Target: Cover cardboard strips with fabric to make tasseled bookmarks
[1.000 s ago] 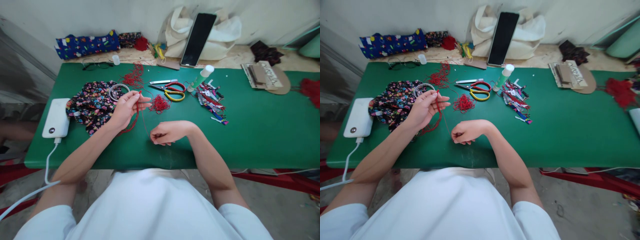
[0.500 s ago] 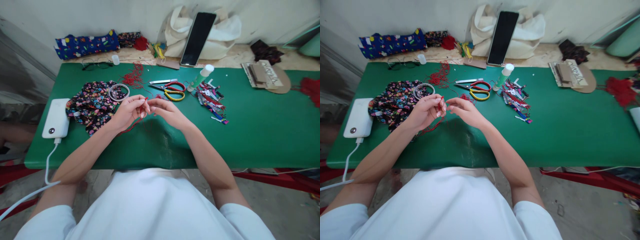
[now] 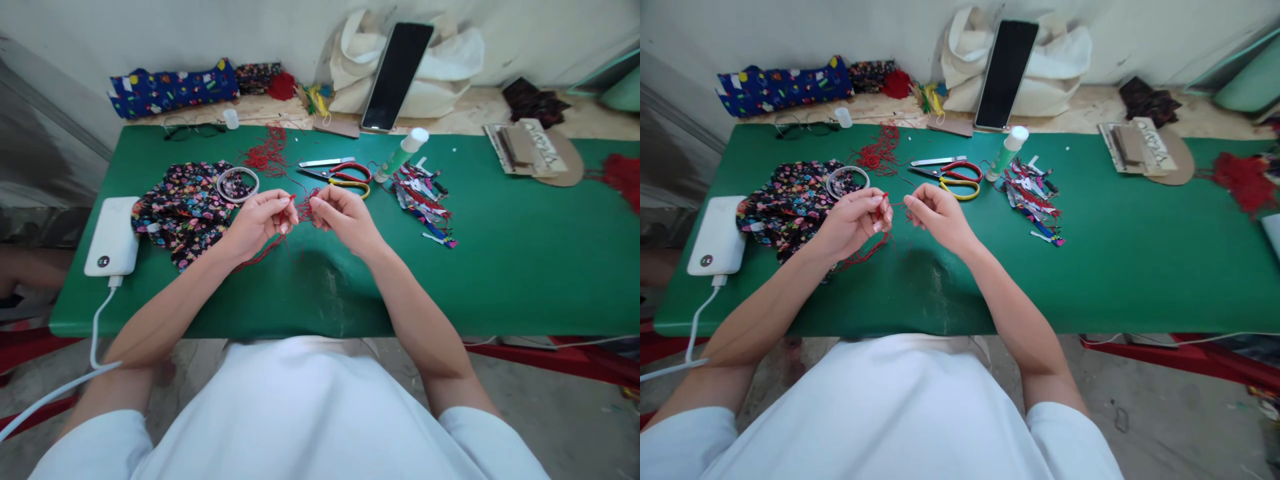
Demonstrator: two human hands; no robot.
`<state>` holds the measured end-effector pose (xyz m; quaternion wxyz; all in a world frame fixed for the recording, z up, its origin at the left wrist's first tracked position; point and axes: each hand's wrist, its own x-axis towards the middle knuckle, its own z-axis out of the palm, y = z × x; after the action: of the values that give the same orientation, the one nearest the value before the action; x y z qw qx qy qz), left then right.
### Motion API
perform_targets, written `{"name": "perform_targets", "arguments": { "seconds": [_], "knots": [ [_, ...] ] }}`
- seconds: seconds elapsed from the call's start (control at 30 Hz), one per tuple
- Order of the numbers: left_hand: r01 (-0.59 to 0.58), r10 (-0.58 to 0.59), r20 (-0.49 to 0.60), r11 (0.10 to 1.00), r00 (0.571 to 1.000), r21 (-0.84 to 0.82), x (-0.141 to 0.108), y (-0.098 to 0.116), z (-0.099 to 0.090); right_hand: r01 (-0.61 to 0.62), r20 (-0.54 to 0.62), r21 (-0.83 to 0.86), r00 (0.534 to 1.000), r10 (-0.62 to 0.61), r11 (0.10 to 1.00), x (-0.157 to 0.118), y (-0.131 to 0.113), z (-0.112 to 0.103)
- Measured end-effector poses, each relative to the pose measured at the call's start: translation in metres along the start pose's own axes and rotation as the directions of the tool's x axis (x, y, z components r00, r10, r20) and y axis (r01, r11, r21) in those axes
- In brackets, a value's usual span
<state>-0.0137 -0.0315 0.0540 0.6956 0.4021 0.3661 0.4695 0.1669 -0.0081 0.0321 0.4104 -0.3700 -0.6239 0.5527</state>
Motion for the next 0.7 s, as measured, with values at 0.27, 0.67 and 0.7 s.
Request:
{"name": "perform_targets", "arguments": {
  "seconds": [0.27, 0.67, 0.7],
  "knots": [
    [0.007, -0.007, -0.015, 1.000, 1.000, 0.026, 0.0009, 0.0002, -0.0003, -0.013, -0.068, -0.058, 0.998, 0.009, 0.998, 0.0001, -0.0010, -0.0012],
    [0.062, -0.051, -0.098, 0.991, 0.994, 0.115, 0.0017, -0.0026, 0.0001, 0.238, -0.091, -0.317, 0.956, -0.279, 0.918, -0.0047, -0.0027, 0.0009],
    [0.062, -0.048, -0.113, 0.990, 0.992, 0.130, 0.0023, -0.0036, 0.0000, 0.273, -0.055, -0.342, 0.949, -0.309, 0.899, -0.0058, -0.0034, 0.0007]
  ]
}}
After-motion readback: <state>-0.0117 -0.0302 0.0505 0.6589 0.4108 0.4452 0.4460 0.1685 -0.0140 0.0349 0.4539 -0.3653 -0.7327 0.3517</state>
